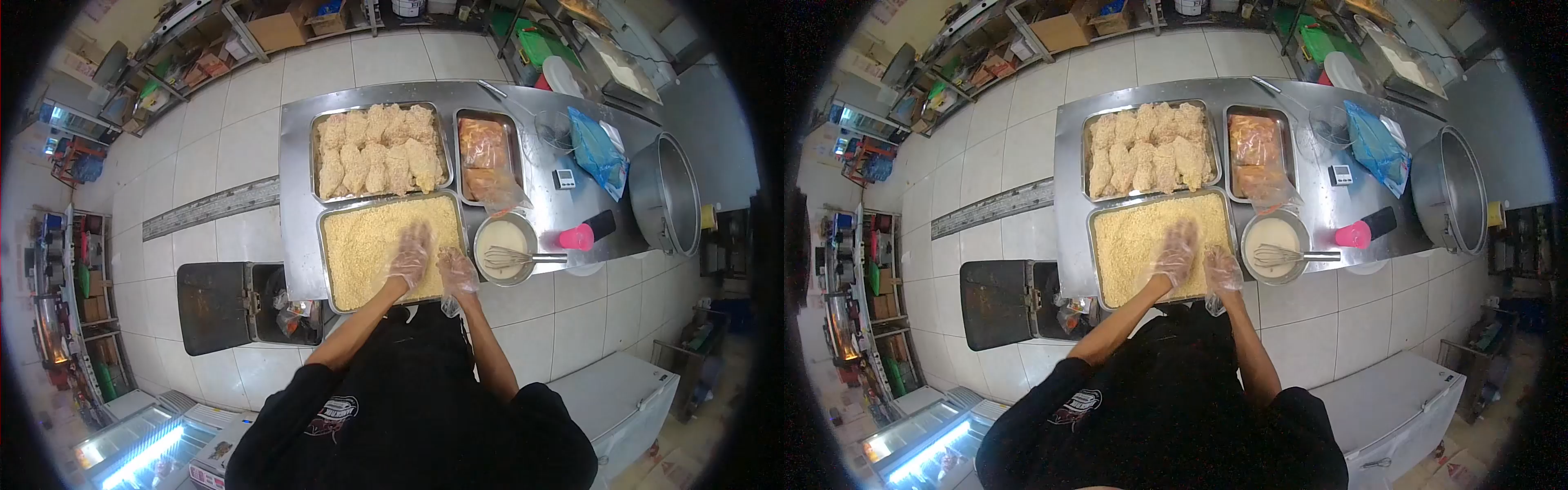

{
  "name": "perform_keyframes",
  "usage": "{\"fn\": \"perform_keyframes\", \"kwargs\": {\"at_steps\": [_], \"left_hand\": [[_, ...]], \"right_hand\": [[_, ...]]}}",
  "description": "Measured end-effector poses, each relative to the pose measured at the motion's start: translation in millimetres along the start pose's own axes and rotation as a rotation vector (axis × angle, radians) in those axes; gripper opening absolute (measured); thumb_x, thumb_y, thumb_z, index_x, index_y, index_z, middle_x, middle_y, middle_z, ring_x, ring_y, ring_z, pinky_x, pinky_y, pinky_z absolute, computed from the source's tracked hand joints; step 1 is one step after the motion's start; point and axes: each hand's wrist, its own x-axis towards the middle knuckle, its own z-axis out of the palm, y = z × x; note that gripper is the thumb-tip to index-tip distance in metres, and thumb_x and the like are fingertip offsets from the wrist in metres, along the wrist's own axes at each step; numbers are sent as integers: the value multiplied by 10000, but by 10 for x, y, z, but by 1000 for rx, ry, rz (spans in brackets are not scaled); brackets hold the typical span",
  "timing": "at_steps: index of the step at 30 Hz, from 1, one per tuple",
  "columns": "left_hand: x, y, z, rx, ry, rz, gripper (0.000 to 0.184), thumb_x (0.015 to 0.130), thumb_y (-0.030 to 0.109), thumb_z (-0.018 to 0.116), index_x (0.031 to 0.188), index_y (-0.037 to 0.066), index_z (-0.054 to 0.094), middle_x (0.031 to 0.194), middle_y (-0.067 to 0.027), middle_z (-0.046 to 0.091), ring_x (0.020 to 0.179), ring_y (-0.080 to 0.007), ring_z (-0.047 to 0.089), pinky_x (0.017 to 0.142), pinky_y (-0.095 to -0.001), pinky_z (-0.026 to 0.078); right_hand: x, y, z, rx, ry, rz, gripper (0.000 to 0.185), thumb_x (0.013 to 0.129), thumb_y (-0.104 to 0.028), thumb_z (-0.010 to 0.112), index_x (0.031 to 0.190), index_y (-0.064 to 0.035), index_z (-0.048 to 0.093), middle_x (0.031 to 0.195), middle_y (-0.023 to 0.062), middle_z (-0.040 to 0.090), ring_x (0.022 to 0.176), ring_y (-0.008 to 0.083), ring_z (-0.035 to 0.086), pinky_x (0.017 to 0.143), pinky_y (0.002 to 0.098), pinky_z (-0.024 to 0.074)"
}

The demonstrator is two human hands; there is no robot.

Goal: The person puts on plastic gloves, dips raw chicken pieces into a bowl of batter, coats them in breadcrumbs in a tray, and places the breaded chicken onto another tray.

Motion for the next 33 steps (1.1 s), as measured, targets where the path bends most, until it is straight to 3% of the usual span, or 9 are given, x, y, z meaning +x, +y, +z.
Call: {"fn": "perform_keyframes", "kwargs": {"at_steps": [3, 5, 7, 13, 17, 21, 24, 30, 33], "left_hand": [[88, -89, -141, 58, -48, 104, 683, 809, 184, 411, 1428, 20, 174, 1503, -145, 138, 1389, -340, 94, 1115, -471, 32], [51, -283, -160, -9, -40, 90, 676, 814, 211, 395, 1429, 28, 180, 1507, -140, 126, 1391, -333, 91, 1112, -481, 20], [80, -433, -131, -85, -25, 68, 670, 820, 237, 380, 1430, 37, 186, 1511, -135, 115, 1393, -327, 87, 1108, -492, 9], [236, -552, -136, -110, 47, 151, 676, 820, 268, 408, 1426, 41, 208, 1510, -126, 122, 1393, -332, 71, 1099, -522, -7], [150, -513, -185, -94, -31, 138, 676, 820, 242, 416, 1417, 9, 204, 1503, -141, 144, 1392, -320, 103, 1112, -485, 78], [56, -330, -133, -104, -72, 310, 663, 828, 232, 408, 1418, 10, 201, 1507, -127, 136, 1391, -295, 127, 1115, -480, 61], [41, -498, -69, 29, 197, 272, 701, 801, 166, 441, 1428, 15, 165, 1512, -121, 108, 1397, -304, 69, 1121, -466, 32], [-225, -659, -17, -323, 134, -143, 738, 758, 165, 470, 1413, -20, 183, 1496, -184, 115, 1390, -339, 76, 1120, -469, 55], [-289, -569, -151, -308, 113, -2, 786, 713, 154, 491, 1408, -34, 178, 1483, -222, 119, 1387, -348, 81, 1121, -465, 53]], "right_hand": [[-111, -417, -217, -126, 192, -233, 230, 863, -232, 500, 999, -54, 553, 781, 110, 601, 703, 294, 585, 618, 379, 473], [-294, -626, -285, -149, 10, -119, 287, 836, -252, 523, 1072, -93, 560, 974, 114, 593, 875, 309, 570, 782, 408, 460], [-394, -395, 17, -227, -66, -463, 348, 841, -294, 525, 1154, -142, 551, 1153, 118, 532, 1054, 309, 501, 943, 425, 372], [-462, -350, 491, -600, 8, -381, 408, 847, -344, 529, 1196, -134, 529, 1206, 128, 503, 1111, 291, 470, 995, 418, 325], [-421, -339, 296, -485, -61, -352, 378, 842, -314, 531, 1163, -115, 536, 1194, 133, 501, 1092, 307, 477, 964, 417, 361], [-326, -255, 264, -525, 230, -374, 312, 814, -244, 545, 1082, -84, 547, 1086, 134, 527, 1012, 321, 505, 865, 442, 410], [-158, -388, 79, -409, 179, -299, 316, 823, -233, 534, 1098, -78, 546, 1091, 143, 529, 1002, 319, 510, 856, 440, 413], [142, -372, 139, -473, 182, 55, 264, 835, -202, 512, 1048, -51, 547, 1031, 183, 552, 971, 324, 529, 815, 445, 417], [350, -109, 395, -144, 582, -78, 355, 849, -322, 513, 1048, -31, 550, 967, 186, 576, 921, 335, 548, 805, 445, 418]]}}
